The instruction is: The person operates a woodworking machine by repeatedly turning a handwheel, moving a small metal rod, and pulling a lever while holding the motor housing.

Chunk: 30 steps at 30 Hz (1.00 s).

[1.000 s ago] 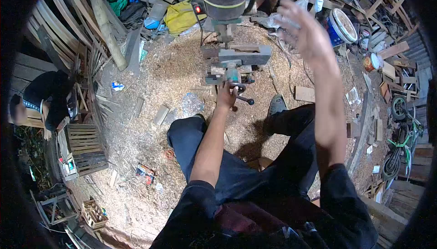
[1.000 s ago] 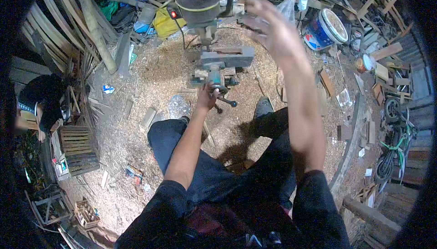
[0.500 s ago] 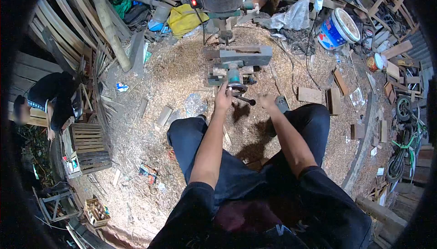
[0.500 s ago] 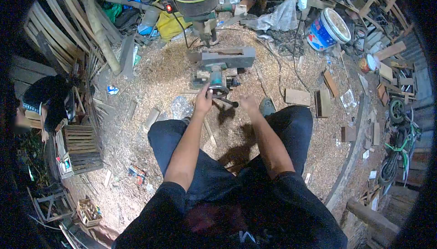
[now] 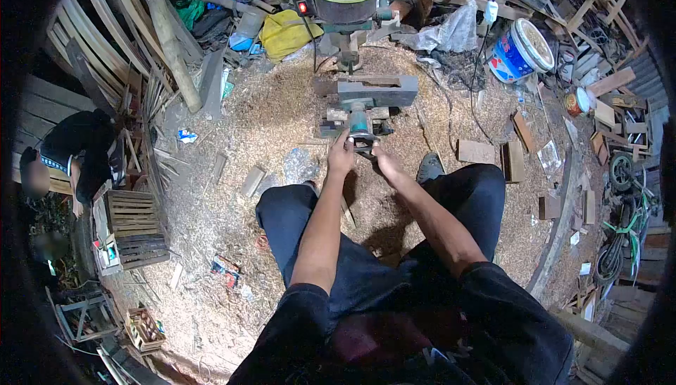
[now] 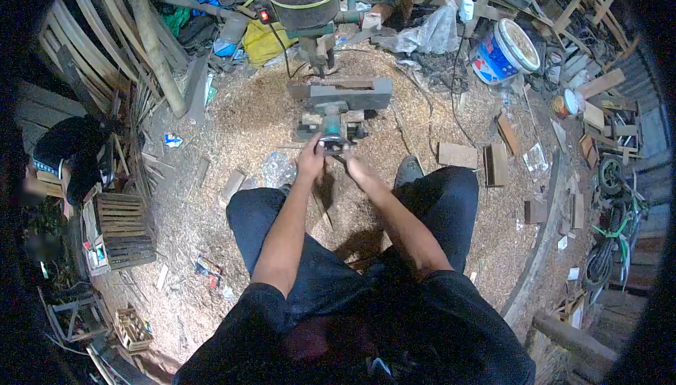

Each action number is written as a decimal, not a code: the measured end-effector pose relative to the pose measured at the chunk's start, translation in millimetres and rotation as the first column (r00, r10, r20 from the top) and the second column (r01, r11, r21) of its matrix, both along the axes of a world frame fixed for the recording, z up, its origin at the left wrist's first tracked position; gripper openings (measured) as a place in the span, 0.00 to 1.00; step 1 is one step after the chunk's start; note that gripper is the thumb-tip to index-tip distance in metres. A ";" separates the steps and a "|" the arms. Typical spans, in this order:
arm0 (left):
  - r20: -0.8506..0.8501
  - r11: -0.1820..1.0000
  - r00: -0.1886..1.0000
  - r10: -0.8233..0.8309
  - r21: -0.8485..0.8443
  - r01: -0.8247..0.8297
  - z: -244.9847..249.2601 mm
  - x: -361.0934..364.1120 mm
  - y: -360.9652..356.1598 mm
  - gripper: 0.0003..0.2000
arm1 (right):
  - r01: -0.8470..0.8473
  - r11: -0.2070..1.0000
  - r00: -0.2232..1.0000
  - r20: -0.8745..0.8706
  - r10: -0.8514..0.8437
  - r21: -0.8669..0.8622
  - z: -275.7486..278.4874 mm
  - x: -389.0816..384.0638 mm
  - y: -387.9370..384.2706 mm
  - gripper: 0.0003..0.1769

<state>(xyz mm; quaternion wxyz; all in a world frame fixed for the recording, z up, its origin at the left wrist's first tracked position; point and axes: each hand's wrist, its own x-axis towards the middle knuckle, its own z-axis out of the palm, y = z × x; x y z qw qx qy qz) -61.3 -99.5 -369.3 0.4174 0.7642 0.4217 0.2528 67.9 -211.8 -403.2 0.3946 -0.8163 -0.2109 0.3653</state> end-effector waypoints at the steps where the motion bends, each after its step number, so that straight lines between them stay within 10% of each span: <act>1: -0.027 0.999 1.000 -0.006 -0.032 0.005 0.9 -0.6 0.0 0.19 | -0.015 1.000 0.998 -0.055 0.015 -0.008 -22.9 4.8 -0.1 0.41; 4: -0.060 0.996 0.998 -0.028 -0.092 0.022 7.9 0.7 5.4 0.18 | 0.012 1.000 0.992 -0.125 -0.015 -0.027 -39.2 19.3 -8.6 0.37; 10: -0.134 0.991 0.986 -0.096 -0.103 0.083 30.8 -6.7 8.7 0.18 | 0.187 0.982 0.930 0.316 -0.187 0.030 21.3 53.5 6.3 0.34; 13: -0.149 0.976 0.967 -0.205 -0.112 0.189 68.4 -3.0 33.1 0.17 | 0.186 0.872 0.974 0.031 -0.224 0.452 113.2 82.0 40.0 0.23; 15: 0.109 0.962 0.994 -0.007 0.273 -0.023 112.0 10.8 58.6 0.15 | 0.270 0.791 0.962 -0.177 -0.206 0.549 188.6 105.5 65.4 0.17; 20: 0.641 0.782 0.764 -0.069 0.511 -0.358 348.2 69.2 106.1 0.17 | 0.280 0.591 0.960 -0.235 -0.154 0.757 318.3 183.6 163.4 0.22; 22: 0.600 0.592 0.782 -0.167 0.695 -0.408 401.2 103.5 121.3 0.16 | 0.242 0.542 0.970 -0.198 -0.138 0.805 347.1 217.4 210.8 0.25; 25: 0.480 0.431 0.863 -0.157 0.820 -0.377 414.4 131.3 139.4 0.15 | 0.043 0.713 0.955 0.181 -0.235 0.700 349.0 260.0 268.6 0.35; 30: 0.495 0.421 0.848 -0.190 0.821 -0.386 407.9 134.7 145.0 0.14 | 0.006 0.814 0.983 -0.151 0.101 0.581 307.4 300.9 356.7 0.56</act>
